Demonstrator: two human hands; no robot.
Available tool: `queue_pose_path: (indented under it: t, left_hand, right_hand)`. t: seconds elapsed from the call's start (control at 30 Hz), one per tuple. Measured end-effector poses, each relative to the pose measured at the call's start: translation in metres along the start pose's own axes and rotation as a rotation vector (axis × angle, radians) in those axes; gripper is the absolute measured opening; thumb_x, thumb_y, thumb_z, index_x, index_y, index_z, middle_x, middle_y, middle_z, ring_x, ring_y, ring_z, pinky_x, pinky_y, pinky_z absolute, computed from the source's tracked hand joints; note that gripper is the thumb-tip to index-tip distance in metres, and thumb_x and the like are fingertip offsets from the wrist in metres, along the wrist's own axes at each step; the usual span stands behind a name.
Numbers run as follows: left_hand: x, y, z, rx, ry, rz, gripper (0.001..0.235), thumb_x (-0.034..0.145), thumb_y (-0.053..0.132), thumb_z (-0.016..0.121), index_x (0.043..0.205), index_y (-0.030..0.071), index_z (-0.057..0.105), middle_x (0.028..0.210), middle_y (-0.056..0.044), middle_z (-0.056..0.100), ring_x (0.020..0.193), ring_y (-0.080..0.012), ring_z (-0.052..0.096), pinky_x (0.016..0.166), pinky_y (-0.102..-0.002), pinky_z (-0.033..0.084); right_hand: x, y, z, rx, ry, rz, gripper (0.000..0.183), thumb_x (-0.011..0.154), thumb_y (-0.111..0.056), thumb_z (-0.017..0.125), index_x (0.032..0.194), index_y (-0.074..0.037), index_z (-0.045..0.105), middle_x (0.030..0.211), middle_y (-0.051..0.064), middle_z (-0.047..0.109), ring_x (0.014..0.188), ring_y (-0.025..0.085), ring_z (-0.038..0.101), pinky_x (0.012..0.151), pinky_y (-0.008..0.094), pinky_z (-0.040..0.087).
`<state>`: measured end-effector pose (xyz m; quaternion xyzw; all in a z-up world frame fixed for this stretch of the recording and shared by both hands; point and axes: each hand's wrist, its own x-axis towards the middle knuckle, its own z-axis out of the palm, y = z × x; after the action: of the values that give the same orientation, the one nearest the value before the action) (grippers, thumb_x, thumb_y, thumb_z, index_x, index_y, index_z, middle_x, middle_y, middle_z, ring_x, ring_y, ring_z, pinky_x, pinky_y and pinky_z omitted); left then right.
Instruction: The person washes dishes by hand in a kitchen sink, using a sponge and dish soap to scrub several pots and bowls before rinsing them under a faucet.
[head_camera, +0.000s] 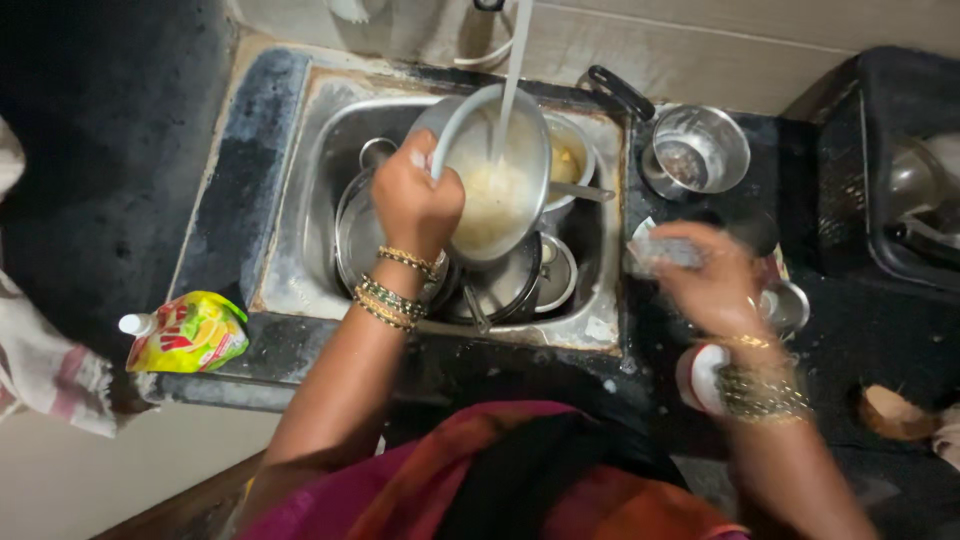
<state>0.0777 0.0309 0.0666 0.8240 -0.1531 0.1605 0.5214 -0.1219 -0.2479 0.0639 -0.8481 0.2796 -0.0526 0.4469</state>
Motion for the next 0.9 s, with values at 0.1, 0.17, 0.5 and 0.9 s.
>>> queue_pose_path:
  t: [0.1,0.17,0.5,0.9]
  left_hand:
    - [-0.005,0.007,0.003,-0.010,0.017,0.009,0.007,0.078,0.009,0.058,0.074,0.008,0.051,0.065,-0.019,0.055,0.062,-0.0423,0.056,0.057,-0.048,0.046]
    - [-0.011,0.012,0.004,-0.011,0.032,0.016,0.009,0.080,0.009,0.059,0.075,0.008,0.051,0.066,-0.019,0.055,0.062,-0.0427,0.056,0.056,-0.048,0.045]
    - [-0.010,0.000,-0.009,0.056,-0.044,0.203,0.012,0.079,0.005,0.055,0.084,0.012,0.064,0.072,-0.021,0.062,0.070,-0.0453,0.061,0.060,-0.052,0.048]
    - [0.011,-0.005,0.001,0.108,-0.078,-0.117,0.004,0.074,0.011,0.059,0.075,0.009,0.056,0.069,-0.021,0.061,0.066,-0.0456,0.058,0.060,-0.051,0.048]
  right_hand:
    - [0.026,-0.047,0.093,0.366,-0.212,-0.337,0.030,0.094,-0.001,0.069,0.124,-0.005,0.067,0.122,0.004,0.070,0.112,0.013,0.066,0.096,0.028,0.057]
    - [0.025,-0.070,0.144,0.387,-0.293,-0.458,0.048,0.089,-0.003,0.072,0.133,-0.006,0.053,0.119,0.008,0.064,0.109,0.018,0.063,0.096,0.032,0.053]
    - [0.089,-0.052,0.134,-1.366,0.081,-1.214,0.073,0.075,-0.024,0.060,0.146,-0.011,0.049,0.140,0.013,0.059,0.129,0.026,0.060,0.109,0.050,0.043]
    - [0.023,-0.067,0.160,-0.391,-0.286,-1.069,0.030,0.082,-0.012,0.066,0.111,-0.004,0.072,0.100,0.013,0.074,0.079,0.028,0.068,0.071,0.043,0.053]
